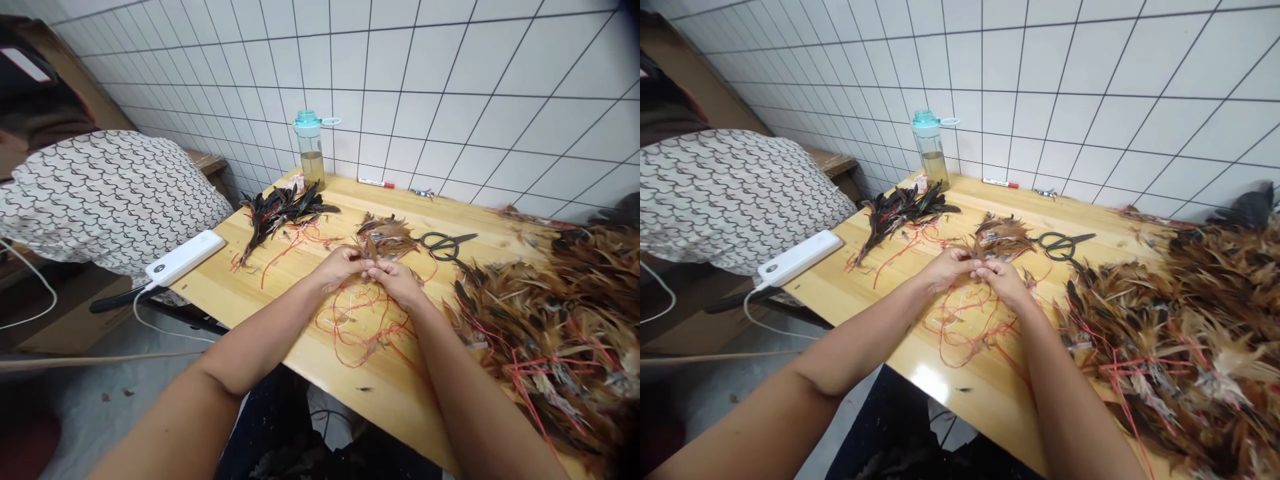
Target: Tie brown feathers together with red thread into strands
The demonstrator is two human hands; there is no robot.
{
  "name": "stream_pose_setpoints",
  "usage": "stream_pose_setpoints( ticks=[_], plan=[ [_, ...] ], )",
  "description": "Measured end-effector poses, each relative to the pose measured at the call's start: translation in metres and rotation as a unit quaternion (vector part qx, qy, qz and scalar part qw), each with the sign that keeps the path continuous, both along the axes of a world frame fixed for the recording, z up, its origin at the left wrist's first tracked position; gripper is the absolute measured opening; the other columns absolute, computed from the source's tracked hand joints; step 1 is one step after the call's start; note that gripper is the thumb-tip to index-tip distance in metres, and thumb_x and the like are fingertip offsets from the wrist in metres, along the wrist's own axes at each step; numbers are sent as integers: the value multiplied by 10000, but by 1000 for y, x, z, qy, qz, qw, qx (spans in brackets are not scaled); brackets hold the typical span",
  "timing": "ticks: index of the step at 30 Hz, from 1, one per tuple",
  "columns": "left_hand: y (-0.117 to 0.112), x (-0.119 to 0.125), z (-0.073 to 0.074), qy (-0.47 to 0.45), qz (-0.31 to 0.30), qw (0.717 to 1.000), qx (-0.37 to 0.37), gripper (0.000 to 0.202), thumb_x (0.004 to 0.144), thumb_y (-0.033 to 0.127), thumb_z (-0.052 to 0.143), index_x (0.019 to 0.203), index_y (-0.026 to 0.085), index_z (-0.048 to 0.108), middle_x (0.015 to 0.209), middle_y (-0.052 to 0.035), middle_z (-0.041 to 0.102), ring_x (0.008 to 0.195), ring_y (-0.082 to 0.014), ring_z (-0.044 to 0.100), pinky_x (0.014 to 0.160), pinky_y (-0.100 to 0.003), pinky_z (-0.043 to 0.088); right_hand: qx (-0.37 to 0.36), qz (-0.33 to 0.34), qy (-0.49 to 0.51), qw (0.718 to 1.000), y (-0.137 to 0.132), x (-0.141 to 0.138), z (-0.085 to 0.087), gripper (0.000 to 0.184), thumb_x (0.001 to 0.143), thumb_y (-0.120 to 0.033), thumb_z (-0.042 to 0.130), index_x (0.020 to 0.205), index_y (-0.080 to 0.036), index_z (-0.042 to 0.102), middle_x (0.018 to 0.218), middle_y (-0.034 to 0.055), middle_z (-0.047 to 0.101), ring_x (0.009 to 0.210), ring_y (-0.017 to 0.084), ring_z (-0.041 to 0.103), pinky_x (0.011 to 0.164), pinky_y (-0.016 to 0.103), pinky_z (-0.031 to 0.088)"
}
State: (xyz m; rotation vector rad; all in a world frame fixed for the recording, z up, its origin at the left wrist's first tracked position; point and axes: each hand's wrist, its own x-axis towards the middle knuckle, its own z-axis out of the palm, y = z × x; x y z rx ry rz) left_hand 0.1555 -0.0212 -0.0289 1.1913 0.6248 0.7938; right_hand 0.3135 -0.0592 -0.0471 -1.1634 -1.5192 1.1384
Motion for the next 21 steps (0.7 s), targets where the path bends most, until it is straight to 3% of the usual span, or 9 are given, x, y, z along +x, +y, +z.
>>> stream_pose_setpoints(
  ticks=[4, 6, 8, 10, 12, 16, 19, 21],
  plan=[
    [-1, -1, 6, -17, -13, 1000, 16, 417, 587, 430, 843, 743, 96, 648, 628, -24, 638, 596, -115, 586, 650, -263, 460, 14, -26, 11, 999, 2, -2, -2, 328, 741, -498, 619, 612, -198, 592, 632, -1, 559, 648, 142, 490, 654, 275, 399],
    [5, -7, 10, -15, 50, 998, 44, 385, 631, 407, 815, 831, 120, 655, 719, -20, 655, 644, -110, 586, 667, -250, 459, 4, -56, 33, 998, 1, -3, -1, 347, 748, -523, 612, 621, -202, 574, 615, -8, 523, 620, 135, 453, 615, 267, 370],
    [16, -18, 13, 23, 159, 982, 98, 309, 708, 362, 749, 912, 146, 664, 817, -17, 656, 684, -96, 566, 672, -229, 448, -18, -94, 58, 994, 0, -4, 0, 352, 756, -541, 608, 653, -206, 576, 596, -17, 488, 577, 126, 406, 570, 262, 335],
    [30, -31, 13, 117, 261, 942, 173, 209, 778, 282, 655, 944, 156, 666, 821, -16, 634, 685, -100, 539, 673, -235, 449, -39, -128, 88, 987, -1, -4, 2, 358, 751, -558, 612, 677, -210, 570, 571, -29, 453, 536, 117, 357, 532, 259, 299],
    [45, -43, 9, 247, 322, 873, 271, 149, 789, 192, 602, 912, 160, 679, 875, -32, 630, 703, -114, 528, 712, -264, 455, -48, -144, 108, 983, -2, -4, 4, 363, 741, -568, 618, 687, -212, 566, 565, -33, 447, 521, 112, 338, 517, 258, 287],
    [60, -51, -5, 426, 279, 775, 376, 171, 816, 144, 545, 868, 160, 707, 922, -86, 632, 909, -206, 562, 875, -362, 445, -37, -161, 117, 979, -1, -5, 7, 361, 739, -562, 618, 685, -208, 574, 592, -25, 486, 538, 110, 366, 525, 256, 311],
    [61, -46, -13, 500, 237, 733, 396, 182, 831, 179, 551, 895, 173, 722, 942, -108, 635, 995, -262, 538, 948, -423, 405, -22, -181, 128, 975, 0, -7, 5, 364, 735, -563, 623, 685, -205, 584, 607, -21, 505, 555, 112, 401, 551, 258, 342],
    [61, -44, -16, 521, 230, 721, 396, 176, 834, 190, 556, 907, 181, 716, 962, -113, 632, 1013, -275, 525, 961, -432, 390, -7, -201, 134, 970, 1, -8, 3, 368, 737, -565, 625, 679, -204, 588, 623, -16, 520, 574, 115, 431, 578, 262, 363]
  ],
)
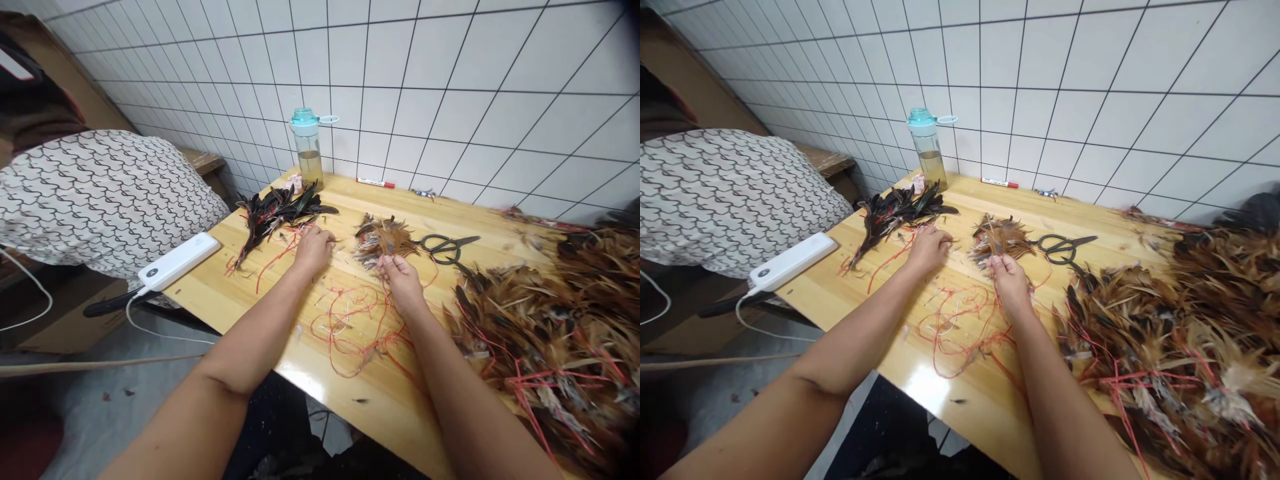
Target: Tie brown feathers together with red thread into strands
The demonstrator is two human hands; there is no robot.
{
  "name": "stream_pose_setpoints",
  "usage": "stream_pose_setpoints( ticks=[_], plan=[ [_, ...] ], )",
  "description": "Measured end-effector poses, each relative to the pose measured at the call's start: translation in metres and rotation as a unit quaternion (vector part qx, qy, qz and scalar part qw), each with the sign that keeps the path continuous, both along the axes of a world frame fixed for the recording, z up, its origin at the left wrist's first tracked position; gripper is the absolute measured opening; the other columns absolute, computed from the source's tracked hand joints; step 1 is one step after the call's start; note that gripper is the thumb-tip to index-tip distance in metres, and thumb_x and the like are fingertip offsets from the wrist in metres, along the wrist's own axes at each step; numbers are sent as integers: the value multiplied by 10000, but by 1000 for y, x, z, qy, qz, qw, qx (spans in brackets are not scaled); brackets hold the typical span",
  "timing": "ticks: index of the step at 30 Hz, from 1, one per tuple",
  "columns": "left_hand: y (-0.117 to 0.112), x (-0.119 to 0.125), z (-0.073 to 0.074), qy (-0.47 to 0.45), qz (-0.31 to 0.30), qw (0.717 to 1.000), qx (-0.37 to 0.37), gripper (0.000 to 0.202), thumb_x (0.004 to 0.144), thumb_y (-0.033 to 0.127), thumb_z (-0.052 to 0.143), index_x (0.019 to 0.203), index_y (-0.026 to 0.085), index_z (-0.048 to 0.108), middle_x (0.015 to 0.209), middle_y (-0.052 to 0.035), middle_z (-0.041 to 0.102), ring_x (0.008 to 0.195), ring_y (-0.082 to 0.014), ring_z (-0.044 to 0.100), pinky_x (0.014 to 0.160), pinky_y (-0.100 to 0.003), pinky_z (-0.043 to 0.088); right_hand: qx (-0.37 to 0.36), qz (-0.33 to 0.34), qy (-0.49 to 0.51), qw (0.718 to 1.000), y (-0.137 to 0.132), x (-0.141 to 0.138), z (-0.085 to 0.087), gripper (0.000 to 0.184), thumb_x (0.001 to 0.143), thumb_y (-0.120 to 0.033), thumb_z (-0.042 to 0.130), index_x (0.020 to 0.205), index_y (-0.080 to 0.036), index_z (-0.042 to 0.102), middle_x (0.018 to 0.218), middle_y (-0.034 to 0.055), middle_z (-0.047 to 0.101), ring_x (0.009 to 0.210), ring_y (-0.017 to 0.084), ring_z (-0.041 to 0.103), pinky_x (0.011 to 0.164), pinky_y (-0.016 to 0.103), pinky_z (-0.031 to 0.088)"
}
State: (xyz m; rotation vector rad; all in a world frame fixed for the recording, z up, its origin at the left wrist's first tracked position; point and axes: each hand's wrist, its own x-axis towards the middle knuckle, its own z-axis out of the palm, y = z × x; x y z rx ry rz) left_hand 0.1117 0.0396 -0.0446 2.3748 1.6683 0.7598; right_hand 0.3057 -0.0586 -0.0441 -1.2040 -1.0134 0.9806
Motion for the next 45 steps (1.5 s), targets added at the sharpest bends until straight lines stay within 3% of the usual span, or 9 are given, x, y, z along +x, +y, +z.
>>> stream_pose_setpoints(
  ticks=[5, 9, 14, 18, 29, 32, 36, 40, 45],
  plan=[
    [-1, 1, 5, -16, 8, 1000, 12, 146, 833, 130, 515, 759, 174, 632, 945, -118, 606, 1009, -269, 504, 921, -408, 381, 2, -35, -11, 999, -1, -1, -3, 356, 764, -551, 605, 693, -203, 605, 625, -15, 533, 583, 120, 452, 591, 266, 368],
    [-13, 7, 17, -197, -32, 980, 24, 91, 826, 117, 508, 767, 174, 548, 881, -67, 582, 891, -197, 511, 850, -347, 393, -9, -35, -28, 999, -3, -1, -3, 354, 760, -546, 588, 693, -199, 620, 608, -13, 534, 583, 128, 455, 588, 268, 372],
    [-41, 31, 22, -498, -126, 836, -193, 116, 838, 267, 560, 809, 170, 505, 666, 34, 485, 592, -85, 430, 606, -222, 364, -23, -21, -84, 996, -1, -1, -7, 338, 779, -505, 557, 752, -190, 674, 626, -1, 553, 600, 140, 469, 577, 266, 372],
    [-56, 46, 19, -525, -169, 789, -270, 218, 774, 322, 659, 796, 156, 521, 646, 35, 530, 566, -67, 455, 575, -203, 368, -12, -1, -139, 990, 3, 0, -12, 315, 781, -477, 535, 730, -195, 665, 659, 13, 575, 653, 158, 495, 611, 272, 392],
    [-57, 49, 10, -451, -199, 846, -201, 76, 809, 212, 574, 794, 162, 519, 711, 28, 546, 675, -89, 522, 675, -222, 425, 25, 64, -184, 981, 2, -2, -6, 303, 779, -418, 540, 559, -211, 519, 600, -10, 504, 618, 150, 481, 647, 291, 394],
    [-60, 49, 12, -448, -207, 841, -221, 106, 814, 243, 583, 797, 167, 510, 690, 33, 538, 655, -89, 519, 659, -219, 422, 20, 71, -159, 984, 2, -2, -10, 302, 782, -447, 563, 594, -209, 556, 627, -4, 533, 642, 151, 492, 657, 287, 393],
    [-59, 47, 17, -481, -203, 819, -237, 160, 820, 302, 608, 846, 169, 523, 734, 18, 566, 696, -93, 536, 700, -223, 430, 5, 44, -99, 994, 2, -3, -10, 321, 782, -511, 574, 672, -210, 587, 639, -6, 527, 626, 137, 459, 618, 268, 381],
    [-55, 42, 22, -457, -153, 855, -193, 99, 821, 238, 594, 876, 158, 573, 776, 11, 575, 717, -90, 513, 711, -216, 410, -14, -21, 1, 1000, 3, -2, -4, 360, 747, -571, 590, 694, -217, 557, 631, -18, 490, 566, 112, 393, 543, 247, 329],
    [-60, 42, 22, -352, -224, 875, -246, 116, 818, 231, 589, 892, 144, 609, 792, 2, 599, 702, -93, 521, 694, -226, 415, -16, -21, 42, 999, 3, 0, 0, 378, 710, -577, 636, 675, -217, 525, 613, -26, 472, 538, 101, 373, 520, 247, 301]
  ],
)
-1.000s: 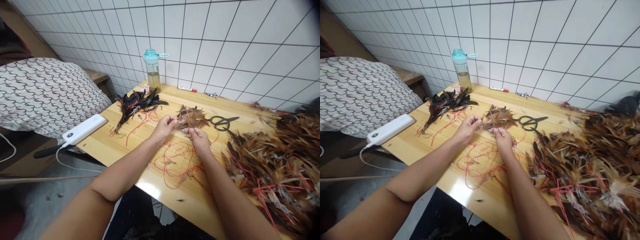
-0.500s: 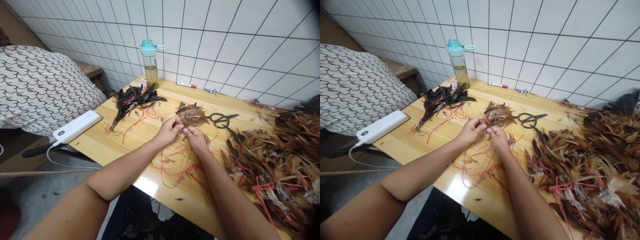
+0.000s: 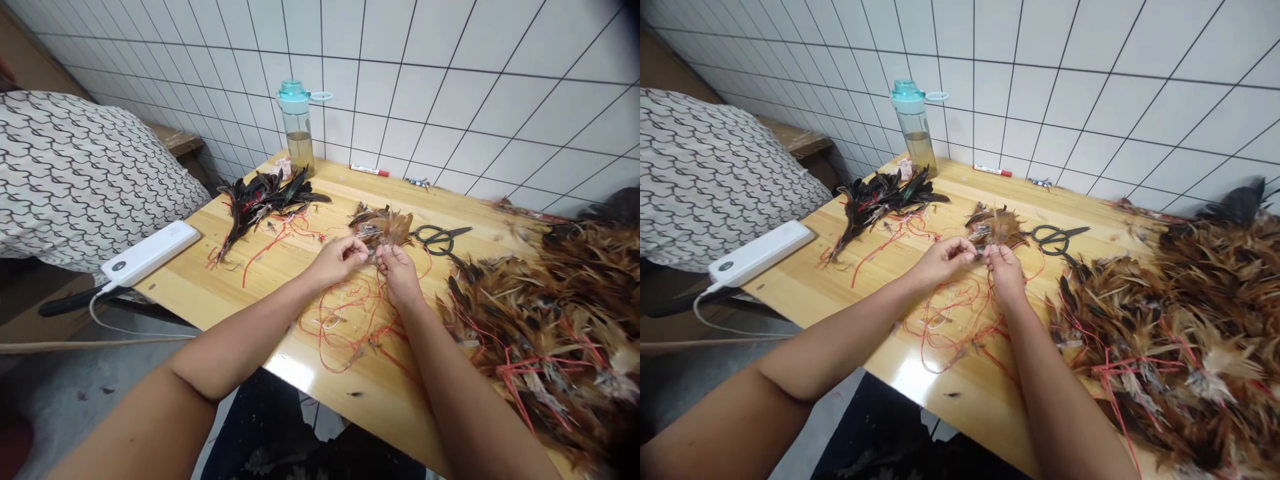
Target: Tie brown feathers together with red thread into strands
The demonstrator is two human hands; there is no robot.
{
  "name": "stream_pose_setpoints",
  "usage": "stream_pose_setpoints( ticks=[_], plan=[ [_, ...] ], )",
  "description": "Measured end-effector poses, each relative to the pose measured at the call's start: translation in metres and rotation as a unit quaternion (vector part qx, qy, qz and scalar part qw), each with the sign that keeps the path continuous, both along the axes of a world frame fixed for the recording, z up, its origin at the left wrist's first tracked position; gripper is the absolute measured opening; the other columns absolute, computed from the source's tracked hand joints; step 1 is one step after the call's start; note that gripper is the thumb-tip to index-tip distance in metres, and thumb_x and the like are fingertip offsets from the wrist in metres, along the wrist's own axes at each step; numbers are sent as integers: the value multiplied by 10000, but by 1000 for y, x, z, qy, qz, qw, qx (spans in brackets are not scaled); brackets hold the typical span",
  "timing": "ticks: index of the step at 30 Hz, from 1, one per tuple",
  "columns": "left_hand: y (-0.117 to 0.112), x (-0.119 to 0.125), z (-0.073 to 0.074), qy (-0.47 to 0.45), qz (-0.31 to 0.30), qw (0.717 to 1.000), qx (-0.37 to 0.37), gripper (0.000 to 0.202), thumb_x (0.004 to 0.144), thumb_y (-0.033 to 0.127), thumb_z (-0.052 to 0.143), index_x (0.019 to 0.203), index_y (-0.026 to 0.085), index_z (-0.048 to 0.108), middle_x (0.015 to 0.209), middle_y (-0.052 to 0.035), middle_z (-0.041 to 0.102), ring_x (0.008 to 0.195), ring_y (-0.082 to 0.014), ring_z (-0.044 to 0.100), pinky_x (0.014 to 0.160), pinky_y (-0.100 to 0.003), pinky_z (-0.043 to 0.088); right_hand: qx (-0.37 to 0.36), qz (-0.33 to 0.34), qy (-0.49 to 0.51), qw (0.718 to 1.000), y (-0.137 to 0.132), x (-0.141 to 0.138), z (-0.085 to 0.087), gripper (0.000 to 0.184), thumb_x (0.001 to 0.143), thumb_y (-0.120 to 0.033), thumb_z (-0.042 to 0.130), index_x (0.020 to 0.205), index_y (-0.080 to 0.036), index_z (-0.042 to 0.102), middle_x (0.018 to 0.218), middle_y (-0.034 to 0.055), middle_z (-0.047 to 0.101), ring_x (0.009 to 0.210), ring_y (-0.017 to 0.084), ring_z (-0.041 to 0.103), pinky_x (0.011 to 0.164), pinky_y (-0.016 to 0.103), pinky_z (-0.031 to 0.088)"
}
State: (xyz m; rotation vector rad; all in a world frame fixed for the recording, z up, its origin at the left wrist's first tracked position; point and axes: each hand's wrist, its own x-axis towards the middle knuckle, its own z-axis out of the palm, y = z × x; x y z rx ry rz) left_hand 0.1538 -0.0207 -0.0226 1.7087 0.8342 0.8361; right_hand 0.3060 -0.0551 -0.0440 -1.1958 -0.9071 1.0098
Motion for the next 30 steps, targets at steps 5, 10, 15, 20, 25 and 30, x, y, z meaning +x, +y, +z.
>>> stream_pose_setpoints(
  ticks=[5, 10, 15, 20, 25, 30],
  plan=[
    [-9, 6, -6, 126, -26, 984, 123, 250, 731, 184, 693, 970, 175, 620, 842, 2, 570, 693, -104, 492, 684, -249, 411, 7, 19, -11, 1000, -2, -2, 3, 384, 715, -589, 622, 676, -222, 516, 617, -22, 484, 541, 104, 391, 519, 252, 330],
    [-7, 11, -10, 149, 1, 971, 184, 107, 774, 180, 658, 861, 176, 595, 841, -19, 568, 795, -147, 520, 758, -282, 423, 2, 42, 3, 999, -6, -9, 8, 381, 715, -587, 613, 667, -224, 505, 595, -31, 439, 530, 104, 377, 503, 250, 331],
    [-3, 10, -11, 111, 9, 978, 176, 77, 797, 170, 606, 739, 174, 556, 821, -20, 572, 809, -149, 528, 770, -284, 424, 7, 59, 7, 998, -7, -11, 9, 357, 723, -559, 608, 671, -228, 485, 598, -39, 412, 512, 99, 342, 491, 252, 314],
    [-2, 8, -7, 35, 6, 992, 122, 34, 781, 178, 575, 764, 167, 548, 809, -11, 592, 746, -123, 533, 706, -256, 424, 6, 23, 15, 1000, -4, -7, 5, 336, 708, -531, 629, 673, -225, 493, 625, -32, 449, 518, 94, 337, 477, 246, 274],
    [4, 5, -8, -25, 14, 999, 21, 70, 818, 228, 550, 829, 169, 513, 766, -6, 645, 696, -108, 600, 686, -239, 453, -1, 7, -33, 999, -6, -6, 1, 333, 746, -537, 614, 682, -214, 567, 580, -36, 439, 524, 104, 344, 504, 254, 291],
    [6, -3, 1, 57, 43, 987, 142, 40, 825, 170, 544, 842, 171, 579, 747, 8, 640, 702, -103, 585, 710, -233, 445, -8, -41, -166, 985, -7, -6, -2, 362, 784, -559, 559, 676, -217, 605, 587, -10, 512, 605, 150, 445, 598, 280, 372]
  ],
)
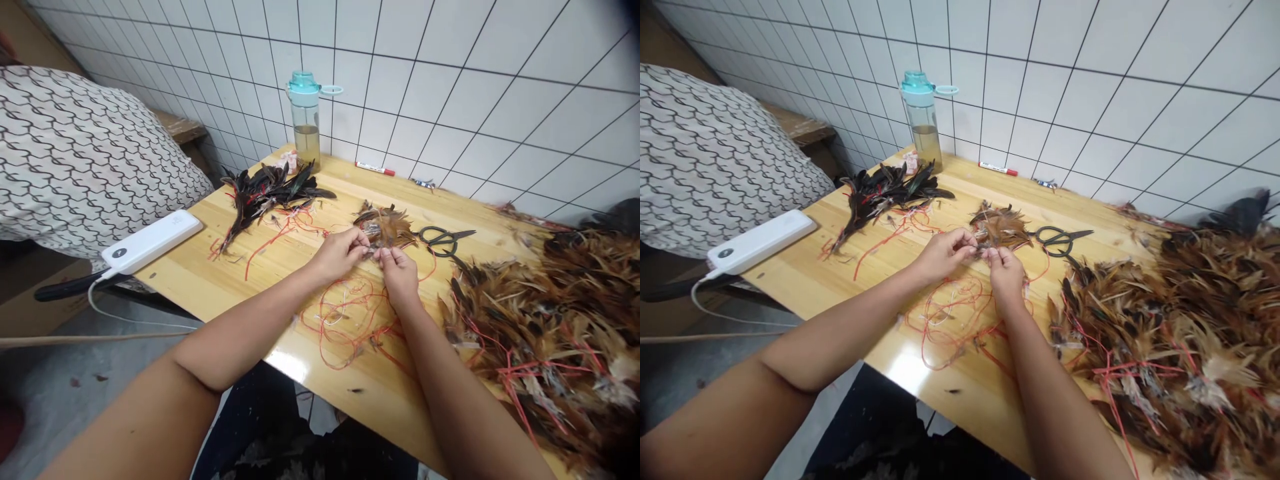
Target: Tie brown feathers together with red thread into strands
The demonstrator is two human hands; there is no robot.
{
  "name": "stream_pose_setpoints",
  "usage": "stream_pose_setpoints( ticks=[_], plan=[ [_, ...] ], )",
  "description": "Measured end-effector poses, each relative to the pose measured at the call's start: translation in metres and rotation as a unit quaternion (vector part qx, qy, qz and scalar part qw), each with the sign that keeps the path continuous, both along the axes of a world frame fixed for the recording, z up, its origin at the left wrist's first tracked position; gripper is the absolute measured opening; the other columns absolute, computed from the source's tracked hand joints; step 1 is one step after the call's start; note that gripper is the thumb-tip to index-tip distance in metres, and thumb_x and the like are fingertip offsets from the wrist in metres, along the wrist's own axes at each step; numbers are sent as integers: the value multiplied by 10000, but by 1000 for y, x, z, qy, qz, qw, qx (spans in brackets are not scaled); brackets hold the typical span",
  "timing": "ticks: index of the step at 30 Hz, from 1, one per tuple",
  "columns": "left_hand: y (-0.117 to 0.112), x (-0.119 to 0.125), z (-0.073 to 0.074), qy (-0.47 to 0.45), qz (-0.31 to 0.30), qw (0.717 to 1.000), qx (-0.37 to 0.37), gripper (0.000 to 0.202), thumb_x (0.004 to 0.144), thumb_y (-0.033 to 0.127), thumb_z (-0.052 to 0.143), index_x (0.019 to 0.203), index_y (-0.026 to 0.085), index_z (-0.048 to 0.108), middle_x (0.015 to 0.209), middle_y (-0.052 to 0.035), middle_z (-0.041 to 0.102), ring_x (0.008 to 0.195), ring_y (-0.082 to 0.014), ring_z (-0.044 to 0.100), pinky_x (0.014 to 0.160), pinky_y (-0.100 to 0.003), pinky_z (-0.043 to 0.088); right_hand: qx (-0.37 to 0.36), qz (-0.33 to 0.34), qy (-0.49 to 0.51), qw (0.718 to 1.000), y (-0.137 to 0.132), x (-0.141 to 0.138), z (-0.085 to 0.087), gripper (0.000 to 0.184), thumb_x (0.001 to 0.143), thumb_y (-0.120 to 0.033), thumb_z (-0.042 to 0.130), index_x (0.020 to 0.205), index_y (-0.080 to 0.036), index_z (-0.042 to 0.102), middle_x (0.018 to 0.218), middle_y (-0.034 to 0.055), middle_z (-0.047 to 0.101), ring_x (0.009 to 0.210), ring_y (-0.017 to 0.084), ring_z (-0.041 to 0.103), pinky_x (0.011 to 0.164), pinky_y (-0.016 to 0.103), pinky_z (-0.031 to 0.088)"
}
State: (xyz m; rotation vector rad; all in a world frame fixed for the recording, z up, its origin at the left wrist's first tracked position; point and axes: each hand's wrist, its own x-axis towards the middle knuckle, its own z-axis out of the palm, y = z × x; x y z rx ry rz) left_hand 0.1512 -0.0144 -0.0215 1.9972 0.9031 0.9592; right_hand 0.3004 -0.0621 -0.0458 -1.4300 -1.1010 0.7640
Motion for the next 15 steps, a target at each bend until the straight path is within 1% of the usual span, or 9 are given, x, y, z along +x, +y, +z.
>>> stream_pose_setpoints(
  ticks=[3, 6, 10, 15],
  plan=[
    [0, -2, 2, 60, 2, 994, 88, 89, 840, 145, 535, 816, 171, 617, 782, -15, 656, 757, -123, 589, 756, -254, 446, 13, -4, -59, 998, 2, 3, -3, 331, 802, -509, 532, 678, -221, 636, 624, 6, 553, 657, 171, 482, 656, 296, 383],
    [2, -3, -4, 94, -9, 984, 149, 126, 852, 129, 522, 831, 170, 639, 841, -47, 669, 815, -150, 601, 792, -277, 455, 26, 17, -104, 994, 2, 5, -5, 279, 814, -434, 521, 678, -231, 654, 625, 9, 549, 668, 183, 492, 681, 305, 378],
    [4, -4, -9, 125, -3, 974, 191, 140, 865, 139, 514, 861, 159, 653, 891, -77, 668, 866, -177, 608, 808, -291, 467, 36, 33, -151, 987, 2, 4, -3, 270, 814, -394, 524, 631, -238, 647, 602, 15, 538, 661, 192, 498, 698, 316, 384],
    [3, -6, -2, 174, 0, 960, 221, 187, 892, 154, 471, 848, 153, 653, 878, -94, 659, 885, -190, 603, 821, -306, 461, 30, 40, -154, 987, 2, 3, -3, 262, 806, -397, 528, 650, -249, 678, 616, 25, 573, 683, 206, 521, 729, 328, 403]
  ],
)
